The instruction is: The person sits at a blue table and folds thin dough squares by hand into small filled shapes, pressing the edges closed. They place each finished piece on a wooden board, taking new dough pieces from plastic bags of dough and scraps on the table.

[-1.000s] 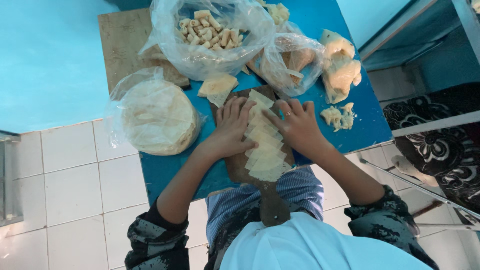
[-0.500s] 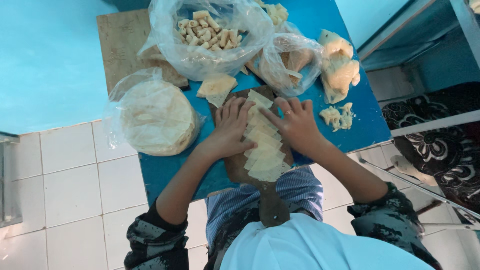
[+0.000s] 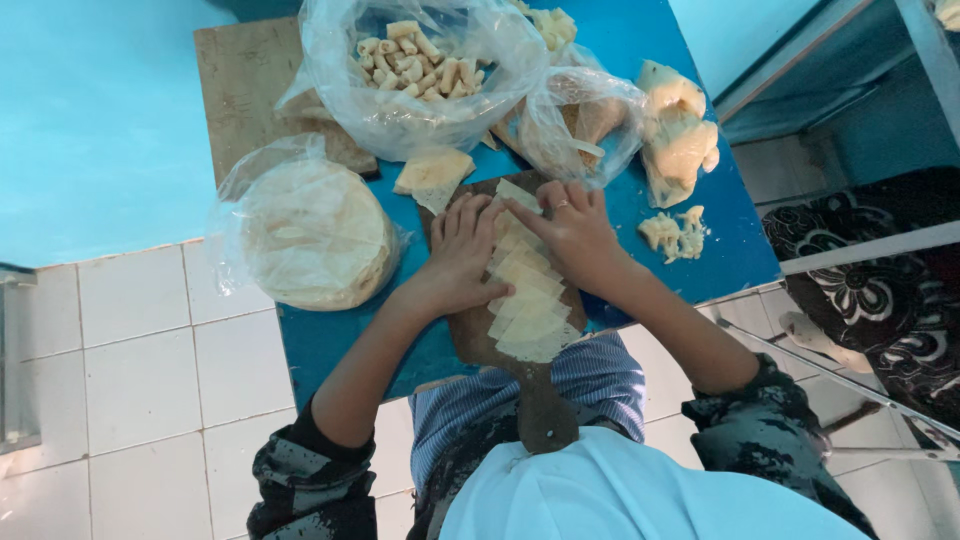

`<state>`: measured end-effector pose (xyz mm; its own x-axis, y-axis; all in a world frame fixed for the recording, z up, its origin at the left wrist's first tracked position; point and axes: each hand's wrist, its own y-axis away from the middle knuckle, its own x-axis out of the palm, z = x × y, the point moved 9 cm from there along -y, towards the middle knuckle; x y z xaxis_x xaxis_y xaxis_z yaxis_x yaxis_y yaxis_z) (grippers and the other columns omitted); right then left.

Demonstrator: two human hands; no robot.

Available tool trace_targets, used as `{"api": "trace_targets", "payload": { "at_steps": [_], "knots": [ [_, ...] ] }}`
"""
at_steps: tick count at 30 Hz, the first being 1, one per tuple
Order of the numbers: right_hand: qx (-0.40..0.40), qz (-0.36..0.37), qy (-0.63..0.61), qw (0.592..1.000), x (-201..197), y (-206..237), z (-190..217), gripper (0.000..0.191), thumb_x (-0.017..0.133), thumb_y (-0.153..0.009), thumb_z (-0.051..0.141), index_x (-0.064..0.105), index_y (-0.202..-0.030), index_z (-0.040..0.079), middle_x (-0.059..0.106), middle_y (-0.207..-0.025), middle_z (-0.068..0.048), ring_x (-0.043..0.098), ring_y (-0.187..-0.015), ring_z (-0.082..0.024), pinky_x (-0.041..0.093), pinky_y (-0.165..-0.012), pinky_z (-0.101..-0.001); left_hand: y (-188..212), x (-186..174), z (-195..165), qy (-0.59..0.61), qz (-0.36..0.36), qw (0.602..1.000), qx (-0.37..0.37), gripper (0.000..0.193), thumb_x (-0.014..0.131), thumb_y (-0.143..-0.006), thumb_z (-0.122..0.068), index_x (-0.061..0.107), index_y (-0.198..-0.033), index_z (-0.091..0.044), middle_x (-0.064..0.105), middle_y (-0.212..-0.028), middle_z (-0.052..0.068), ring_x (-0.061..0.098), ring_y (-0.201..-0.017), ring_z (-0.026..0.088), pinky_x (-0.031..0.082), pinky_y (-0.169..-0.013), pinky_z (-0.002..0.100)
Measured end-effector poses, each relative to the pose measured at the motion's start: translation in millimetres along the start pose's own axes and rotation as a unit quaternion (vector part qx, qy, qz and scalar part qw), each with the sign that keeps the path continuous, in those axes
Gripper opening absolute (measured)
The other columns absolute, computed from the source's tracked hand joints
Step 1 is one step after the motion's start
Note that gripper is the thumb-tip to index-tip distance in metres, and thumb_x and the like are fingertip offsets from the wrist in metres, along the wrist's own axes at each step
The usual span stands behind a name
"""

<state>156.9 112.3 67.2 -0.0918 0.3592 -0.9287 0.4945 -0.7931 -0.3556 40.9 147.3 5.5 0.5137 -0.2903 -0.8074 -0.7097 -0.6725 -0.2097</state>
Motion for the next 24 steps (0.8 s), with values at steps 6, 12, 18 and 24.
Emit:
{"api": "trace_targets", "payload": {
  "at_steps": [6, 12, 18, 24],
  "knots": [
    [0.037, 0.059, -0.042, 0.997, 11, 0, -5, 0.075, 0.066, -0.076, 0.003, 0.060, -0.147, 0.023, 0.053, -0.108, -0.013, 0.048, -0.102, -0.032, 0.036, -0.078, -0.0443, -1, 0, 2, -0.010, -0.011, 1.000, -0.005, 0.119, 0.091, -0.062, -0.045, 0.026, -0.152, -0.003, 0.027, -0.154, 0.024, 0.017, -0.148, 0.049, 0.017, -0.118, 0.061],
    [0.076, 0.038, -0.111, 0.990, 3, 5, -23, 0.070, 0.066, -0.069, -0.005, 0.070, -0.132, 0.027, 0.052, -0.101, -0.009, 0.048, -0.102, -0.031, 0.038, -0.082, -0.0432, 0, 3, 3, -0.020, -0.004, 1.000, -0.009, 0.111, 0.091, -0.063, -0.046, 0.032, -0.147, -0.003, 0.027, -0.154, 0.025, 0.017, -0.149, 0.050, 0.017, -0.118, 0.062],
    [0.073, -0.002, -0.154, 0.985, 3, 2, -13, 0.073, 0.062, -0.068, -0.007, 0.069, -0.137, 0.015, 0.049, -0.103, -0.014, 0.047, -0.101, -0.035, 0.041, -0.088, -0.0447, -2, 4, 5, -0.022, -0.001, 1.000, -0.011, 0.109, 0.090, -0.063, -0.047, 0.036, -0.145, 0.000, 0.027, -0.154, 0.026, 0.016, -0.148, 0.050, 0.016, -0.117, 0.062],
    [0.158, 0.103, -0.277, 0.942, 42, 10, -35, 0.076, 0.054, -0.070, -0.014, 0.071, -0.135, 0.021, 0.049, -0.098, -0.014, 0.046, -0.099, -0.034, 0.040, -0.091, -0.0414, -2, 6, 6, -0.025, 0.011, 1.000, -0.014, 0.105, 0.090, -0.065, -0.048, 0.039, -0.143, 0.000, 0.027, -0.153, 0.026, 0.015, -0.148, 0.051, 0.016, -0.117, 0.062]
  ]
}}
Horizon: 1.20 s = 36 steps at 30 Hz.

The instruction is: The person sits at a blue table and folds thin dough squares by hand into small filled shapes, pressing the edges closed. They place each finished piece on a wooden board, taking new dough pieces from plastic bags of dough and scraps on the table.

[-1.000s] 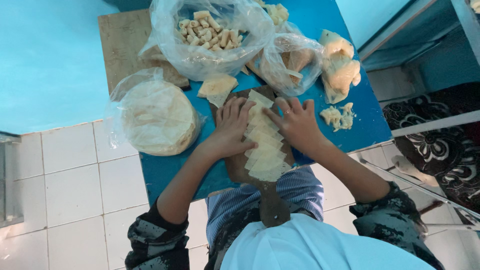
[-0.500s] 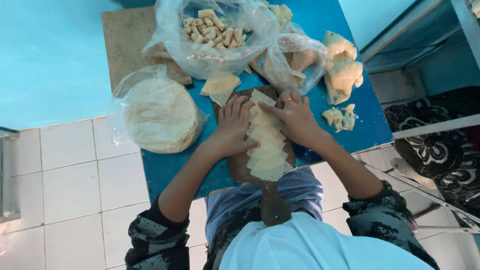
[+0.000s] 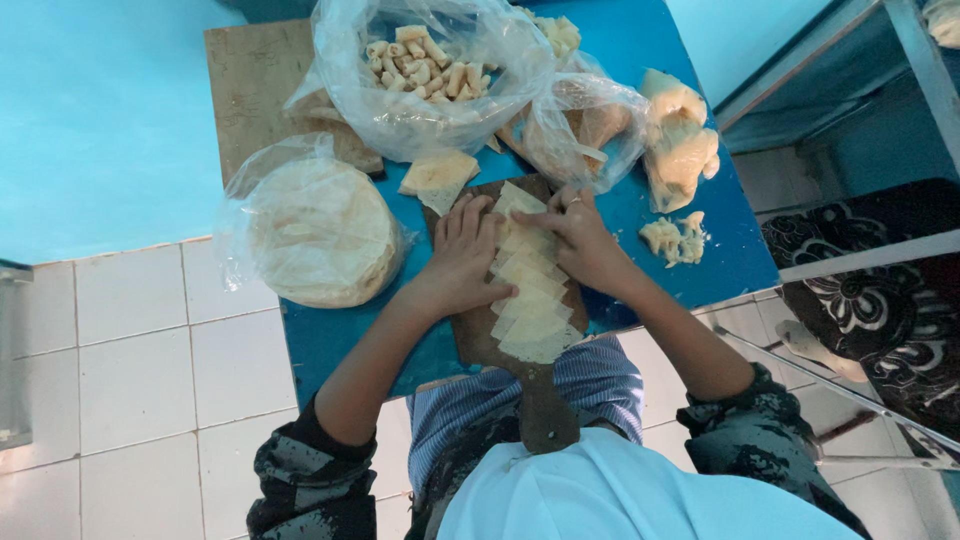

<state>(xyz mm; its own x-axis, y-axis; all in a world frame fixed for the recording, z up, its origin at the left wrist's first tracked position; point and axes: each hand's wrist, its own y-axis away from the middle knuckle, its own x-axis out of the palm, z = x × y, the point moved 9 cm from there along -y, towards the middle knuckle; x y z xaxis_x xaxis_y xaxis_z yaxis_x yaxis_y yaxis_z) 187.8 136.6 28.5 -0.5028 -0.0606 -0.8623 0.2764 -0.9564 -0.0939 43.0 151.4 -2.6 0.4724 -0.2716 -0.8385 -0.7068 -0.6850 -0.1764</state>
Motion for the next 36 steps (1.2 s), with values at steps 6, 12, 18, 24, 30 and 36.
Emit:
{"api": "trace_targets", "payload": {
  "at_steps": [6, 12, 18, 24, 30, 36],
  "knots": [
    [-0.050, -0.040, -0.124, 0.990, -8, -3, -10, 0.059, 0.050, -0.074, -0.012, 0.070, -0.122, 0.015, 0.051, -0.109, -0.012, 0.049, -0.110, -0.031, 0.038, -0.100, -0.0411, 1, -2, -2, -0.002, -0.005, 1.000, 0.003, 0.104, 0.090, -0.064, -0.048, 0.040, -0.142, 0.000, 0.028, -0.153, 0.025, 0.016, -0.148, 0.050, 0.017, -0.117, 0.062],
    [-0.084, -0.094, 0.135, 0.983, -15, 17, 24, 0.067, 0.064, -0.078, -0.004, 0.068, -0.140, 0.020, 0.053, -0.109, -0.011, 0.049, -0.106, -0.033, 0.040, -0.094, -0.0441, 1, -2, -2, 0.003, -0.009, 1.000, 0.003, 0.106, 0.090, -0.063, -0.047, 0.037, -0.143, 0.000, 0.028, -0.153, 0.025, 0.016, -0.148, 0.050, 0.017, -0.117, 0.062],
    [-0.106, -0.105, 0.230, 0.962, -27, 16, 35, 0.076, 0.067, -0.059, 0.014, 0.065, -0.135, 0.020, 0.057, -0.121, -0.014, 0.051, -0.112, -0.037, 0.040, -0.087, -0.0477, 1, -2, -1, 0.006, -0.015, 1.000, 0.004, 0.109, 0.090, -0.063, -0.047, 0.035, -0.144, -0.001, 0.028, -0.154, 0.025, 0.017, -0.149, 0.050, 0.018, -0.118, 0.062],
    [-0.117, -0.069, 0.257, 0.957, -14, 10, 34, 0.070, 0.065, -0.082, 0.003, 0.063, -0.148, 0.025, 0.054, -0.117, -0.014, 0.049, -0.109, -0.034, 0.040, -0.090, -0.0458, 1, -1, 0, 0.001, -0.005, 1.000, 0.000, 0.110, 0.090, -0.064, -0.048, 0.035, -0.146, 0.000, 0.027, -0.154, 0.025, 0.016, -0.149, 0.050, 0.017, -0.118, 0.062],
    [-0.100, -0.091, 0.352, 0.926, -17, 12, 28, 0.069, 0.066, -0.087, 0.008, 0.057, -0.153, 0.024, 0.055, -0.126, -0.013, 0.050, -0.113, -0.032, 0.038, -0.084, -0.0458, 3, 0, -1, 0.000, -0.004, 1.000, 0.003, 0.107, 0.089, -0.065, -0.049, 0.038, -0.145, 0.001, 0.027, -0.154, 0.026, 0.016, -0.149, 0.049, 0.017, -0.118, 0.061],
    [-0.139, -0.098, 0.375, 0.911, -12, 18, 42, 0.074, 0.067, -0.082, 0.009, 0.057, -0.152, 0.031, 0.056, -0.124, -0.014, 0.051, -0.108, -0.030, 0.038, -0.080, -0.0444, 2, 0, 0, 0.000, -0.006, 1.000, 0.000, 0.106, 0.089, -0.065, -0.048, 0.038, -0.144, 0.001, 0.028, -0.153, 0.025, 0.017, -0.148, 0.050, 0.018, -0.118, 0.061]
  ]
}}
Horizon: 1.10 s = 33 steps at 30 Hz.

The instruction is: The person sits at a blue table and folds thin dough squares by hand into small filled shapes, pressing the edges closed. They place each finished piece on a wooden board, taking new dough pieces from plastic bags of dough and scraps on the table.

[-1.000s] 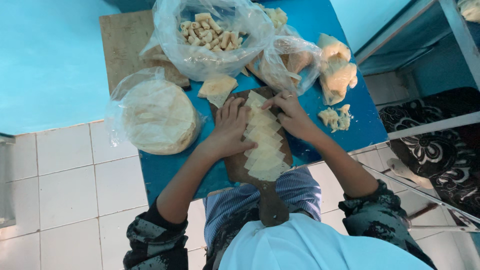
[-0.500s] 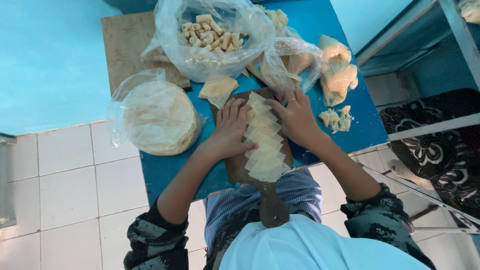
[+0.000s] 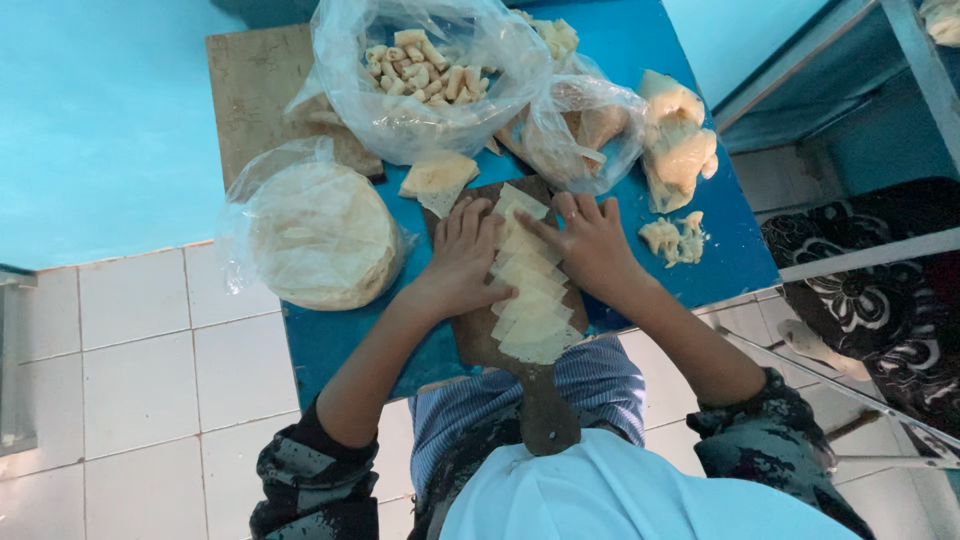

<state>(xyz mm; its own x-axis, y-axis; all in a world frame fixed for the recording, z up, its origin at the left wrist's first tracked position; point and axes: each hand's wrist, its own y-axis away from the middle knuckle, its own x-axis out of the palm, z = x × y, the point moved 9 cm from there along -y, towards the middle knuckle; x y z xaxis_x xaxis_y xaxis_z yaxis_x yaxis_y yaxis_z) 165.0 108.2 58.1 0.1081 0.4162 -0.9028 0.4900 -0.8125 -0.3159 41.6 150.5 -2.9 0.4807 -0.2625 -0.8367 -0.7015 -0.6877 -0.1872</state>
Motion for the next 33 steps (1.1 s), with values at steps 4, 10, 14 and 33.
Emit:
{"api": "trace_targets", "payload": {
  "at_steps": [4, 10, 14, 33],
  "knots": [
    [0.023, 0.017, -0.054, 0.998, 4, -5, -7, 0.073, 0.066, -0.078, 0.013, 0.059, -0.149, 0.025, 0.056, -0.123, -0.013, 0.052, -0.110, -0.032, 0.039, -0.083, -0.0467, 1, -1, 0, 0.000, -0.002, 1.000, 0.006, 0.107, 0.089, -0.065, -0.048, 0.038, -0.144, 0.002, 0.028, -0.153, 0.026, 0.018, -0.147, 0.050, 0.017, -0.118, 0.062],
    [0.028, 0.000, -0.068, 0.997, 6, -14, -9, 0.066, 0.066, -0.080, 0.008, 0.063, -0.144, 0.024, 0.056, -0.123, -0.014, 0.052, -0.115, -0.033, 0.042, -0.090, -0.0473, 0, 0, 1, 0.006, 0.011, 1.000, -0.008, 0.108, 0.089, -0.064, -0.048, 0.037, -0.145, 0.002, 0.028, -0.154, 0.026, 0.017, -0.149, 0.050, 0.017, -0.118, 0.062],
    [0.034, -0.033, -0.110, 0.993, 6, -21, -11, 0.069, 0.065, -0.076, 0.004, 0.062, -0.143, 0.020, 0.055, -0.124, -0.019, 0.051, -0.118, -0.039, 0.044, -0.098, -0.0494, -1, 1, 1, -0.001, 0.010, 1.000, -0.006, 0.111, 0.089, -0.064, -0.049, 0.035, -0.145, 0.005, 0.027, -0.154, 0.027, 0.016, -0.148, 0.050, 0.017, -0.118, 0.062],
    [0.051, -0.062, -0.172, 0.982, 13, -30, -14, 0.062, 0.068, -0.070, 0.000, 0.072, -0.131, 0.008, 0.053, -0.108, -0.020, 0.051, -0.103, -0.041, 0.046, -0.091, -0.0474, -2, 6, 3, -0.008, 0.003, 1.000, 0.000, 0.108, 0.088, -0.065, -0.049, 0.036, -0.145, 0.002, 0.027, -0.154, 0.026, 0.016, -0.148, 0.050, 0.017, -0.118, 0.061]
  ]
}}
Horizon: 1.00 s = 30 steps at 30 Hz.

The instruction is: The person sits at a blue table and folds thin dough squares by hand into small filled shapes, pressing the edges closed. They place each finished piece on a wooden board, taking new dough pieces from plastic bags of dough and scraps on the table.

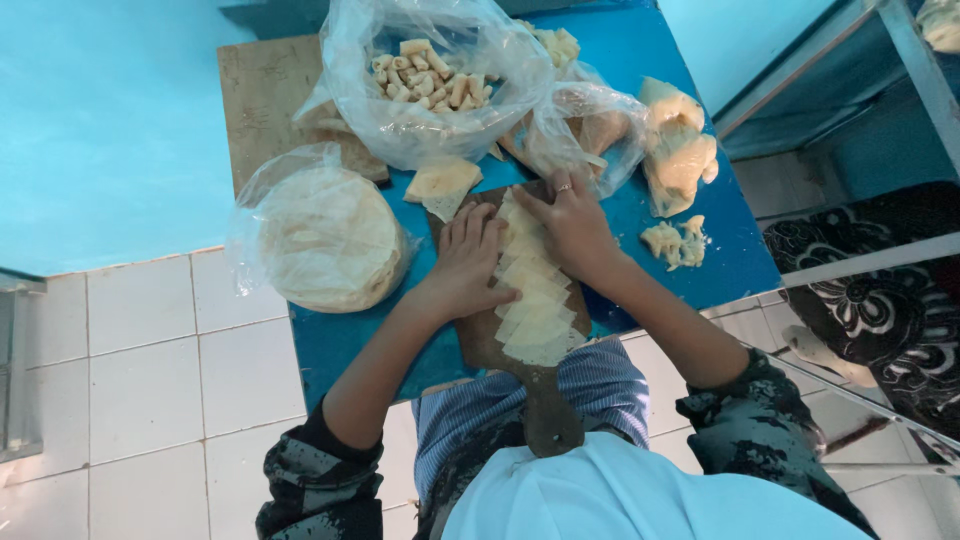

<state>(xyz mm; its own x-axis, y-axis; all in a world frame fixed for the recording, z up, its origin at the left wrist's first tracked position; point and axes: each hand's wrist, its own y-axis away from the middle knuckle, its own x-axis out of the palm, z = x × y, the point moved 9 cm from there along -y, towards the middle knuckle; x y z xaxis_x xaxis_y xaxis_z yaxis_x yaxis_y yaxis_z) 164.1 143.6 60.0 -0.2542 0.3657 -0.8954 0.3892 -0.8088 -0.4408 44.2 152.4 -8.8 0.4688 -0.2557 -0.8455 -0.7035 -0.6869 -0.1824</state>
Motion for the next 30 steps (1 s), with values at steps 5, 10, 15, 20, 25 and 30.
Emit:
{"api": "trace_targets", "payload": {
  "at_steps": [5, 10, 15, 20, 25, 30],
  "knots": [
    [-0.007, -0.030, 0.017, 0.999, -6, -4, 5, 0.052, 0.067, -0.078, 0.004, 0.073, -0.128, 0.011, 0.054, -0.110, -0.020, 0.053, -0.107, -0.039, 0.048, -0.094, -0.0471, 0, 2, 3, 0.003, -0.001, 1.000, 0.002, 0.108, 0.088, -0.065, -0.050, 0.037, -0.144, 0.003, 0.027, -0.154, 0.026, 0.017, -0.148, 0.049, 0.017, -0.118, 0.061],
    [0.003, -0.029, 0.047, 0.998, -9, -1, 1, 0.046, 0.068, -0.081, 0.006, 0.073, -0.127, 0.010, 0.058, -0.117, -0.020, 0.057, -0.113, -0.039, 0.052, -0.093, -0.0491, -1, 4, 6, -0.001, 0.002, 1.000, -0.002, 0.109, 0.089, -0.065, -0.050, 0.036, -0.145, 0.002, 0.027, -0.154, 0.026, 0.017, -0.148, 0.050, 0.018, -0.118, 0.062],
    [0.155, -0.067, 0.001, 0.986, -37, 15, -65, 0.030, 0.072, -0.079, 0.006, 0.076, -0.109, 0.012, 0.067, -0.104, -0.022, 0.063, -0.099, -0.042, 0.054, -0.079, -0.0505, -5, -1, 6, 0.009, -0.020, 1.000, -0.001, 0.115, 0.093, -0.062, -0.047, 0.032, -0.149, -0.002, 0.028, -0.154, 0.025, 0.019, -0.148, 0.050, 0.019, -0.117, 0.061],
    [0.204, -0.061, -0.079, 0.974, -20, 5, -127, 0.020, 0.076, -0.088, 0.013, 0.070, -0.107, 0.009, 0.073, -0.094, -0.011, 0.070, -0.084, -0.032, 0.054, -0.073, -0.0459, -5, -6, 7, 0.048, -0.011, 0.999, -0.022, 0.124, 0.096, -0.058, -0.044, 0.025, -0.154, -0.008, 0.026, -0.155, 0.024, 0.021, -0.148, 0.048, 0.021, -0.117, 0.059],
    [0.202, -0.040, -0.099, 0.974, 11, 4, -138, 0.025, 0.073, -0.083, 0.008, 0.065, -0.106, 0.009, 0.074, -0.092, -0.008, 0.071, -0.085, -0.031, 0.055, -0.071, -0.0453, -5, -8, 8, 0.048, 0.003, 0.998, -0.028, 0.125, 0.096, -0.060, -0.045, 0.022, -0.155, -0.010, 0.024, -0.156, 0.025, 0.020, -0.148, 0.049, 0.021, -0.117, 0.058],
    [0.180, -0.061, -0.091, 0.978, 10, -1, -138, 0.030, 0.076, -0.080, 0.006, 0.061, -0.106, 0.009, 0.074, -0.089, -0.008, 0.071, -0.084, -0.032, 0.054, -0.070, -0.0460, -5, -6, 8, 0.027, -0.017, 0.999, -0.010, 0.120, 0.090, -0.067, -0.053, 0.023, -0.156, -0.008, 0.026, -0.155, 0.027, 0.022, -0.147, 0.050, 0.021, -0.117, 0.059]
  ]
}}
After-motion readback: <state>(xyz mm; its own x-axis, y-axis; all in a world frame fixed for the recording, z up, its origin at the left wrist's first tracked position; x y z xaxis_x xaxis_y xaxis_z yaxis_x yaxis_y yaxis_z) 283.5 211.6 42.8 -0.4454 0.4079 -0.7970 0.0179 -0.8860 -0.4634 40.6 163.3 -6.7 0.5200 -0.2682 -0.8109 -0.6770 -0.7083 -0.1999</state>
